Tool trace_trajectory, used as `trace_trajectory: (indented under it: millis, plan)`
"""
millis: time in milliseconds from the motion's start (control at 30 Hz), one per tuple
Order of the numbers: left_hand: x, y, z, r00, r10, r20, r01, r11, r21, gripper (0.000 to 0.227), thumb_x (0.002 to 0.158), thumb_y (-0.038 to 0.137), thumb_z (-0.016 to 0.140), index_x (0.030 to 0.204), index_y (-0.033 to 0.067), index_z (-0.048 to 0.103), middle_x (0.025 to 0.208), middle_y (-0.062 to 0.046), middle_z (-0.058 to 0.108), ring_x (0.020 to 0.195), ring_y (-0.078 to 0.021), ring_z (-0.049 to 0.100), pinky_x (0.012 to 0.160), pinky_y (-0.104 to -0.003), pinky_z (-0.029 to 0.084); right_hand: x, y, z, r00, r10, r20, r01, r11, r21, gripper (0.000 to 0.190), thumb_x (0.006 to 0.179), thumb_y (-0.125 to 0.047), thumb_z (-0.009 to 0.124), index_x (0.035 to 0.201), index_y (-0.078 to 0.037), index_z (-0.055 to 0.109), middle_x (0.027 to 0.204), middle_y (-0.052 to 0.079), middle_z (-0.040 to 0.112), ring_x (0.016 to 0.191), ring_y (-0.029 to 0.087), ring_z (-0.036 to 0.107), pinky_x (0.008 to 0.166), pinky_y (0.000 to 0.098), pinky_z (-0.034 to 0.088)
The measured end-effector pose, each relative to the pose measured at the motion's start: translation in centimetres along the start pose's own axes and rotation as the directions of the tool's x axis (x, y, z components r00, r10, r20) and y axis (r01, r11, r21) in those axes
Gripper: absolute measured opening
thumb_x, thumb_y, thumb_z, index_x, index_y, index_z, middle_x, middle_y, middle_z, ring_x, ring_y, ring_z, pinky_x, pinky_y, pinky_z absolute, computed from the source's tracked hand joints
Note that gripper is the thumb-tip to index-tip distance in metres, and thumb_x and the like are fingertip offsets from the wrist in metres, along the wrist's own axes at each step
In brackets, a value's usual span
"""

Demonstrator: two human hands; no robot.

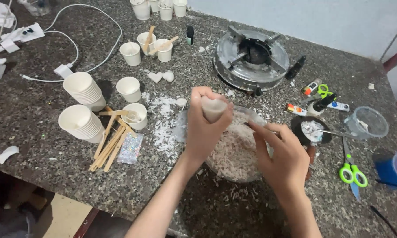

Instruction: Scraping a small block of wax with a metal tool to create fine shavings in a bowl.

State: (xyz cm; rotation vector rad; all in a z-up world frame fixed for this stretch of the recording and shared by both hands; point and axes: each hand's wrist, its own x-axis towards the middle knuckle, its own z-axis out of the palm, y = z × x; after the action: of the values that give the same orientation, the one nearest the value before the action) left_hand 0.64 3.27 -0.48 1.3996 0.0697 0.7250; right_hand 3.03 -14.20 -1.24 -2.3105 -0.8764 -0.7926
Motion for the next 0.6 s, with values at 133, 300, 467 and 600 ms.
trace_trajectory:
  millis: [133,300,467,600]
  plan:
    - [0.1,0.5,-0.3,1.000,0.015,0.003,-0.015,1.000,0.008,0.036,0.081,0.015,0.072,0.099,0.0161,0.041,0.085,-0.004,0.069,0.076,-0.0113,0.061,0.060,-0.035,0.051,-0.1,-0.2,-0.1,0.999,0.041,0.002,-0.041,0.999,0.012,0.023,0.095,-0.009,0.076,0.113,-0.021,0.082,0.093,-0.002,0.074,0.075,0.022,0.070,0.059,0.0377,0.057]
    - [-0.1,0.8,-0.2,0.993,0.008,0.115,0.002,0.996,-0.090,0.039,0.085,-0.006,0.068,0.106,0.0130,0.041,0.100,-0.010,0.061,0.080,-0.0172,0.066,0.066,-0.026,0.055,-0.2,-0.4,-0.4,0.997,0.054,0.064,-0.057,0.997,0.058,0.026,0.100,-0.012,0.072,0.124,-0.018,0.078,0.105,-0.002,0.072,0.093,0.017,0.069,0.077,0.0308,0.049]
    - [-0.4,0.5,-0.2,0.985,0.114,0.125,-0.110,0.993,-0.045,0.039,0.089,0.005,0.070,0.107,0.0166,0.038,0.100,-0.009,0.062,0.079,-0.0149,0.059,0.068,-0.030,0.047,0.0,-1.1,-0.5,0.993,0.109,0.048,-0.113,0.988,0.105,0.021,0.098,-0.013,0.074,0.117,-0.016,0.079,0.097,0.002,0.074,0.089,0.024,0.070,0.077,0.0385,0.053]
    - [-0.4,1.0,0.4,0.984,0.096,0.152,-0.067,0.980,-0.189,0.027,0.098,0.015,0.064,0.108,0.0182,0.038,0.100,-0.006,0.063,0.072,-0.0058,0.046,0.060,-0.027,0.042,0.6,-1.1,-1.0,0.964,0.264,0.038,-0.266,0.939,0.219,0.017,0.096,-0.007,0.074,0.111,-0.011,0.081,0.087,0.008,0.077,0.083,0.029,0.074,0.068,0.0417,0.060]
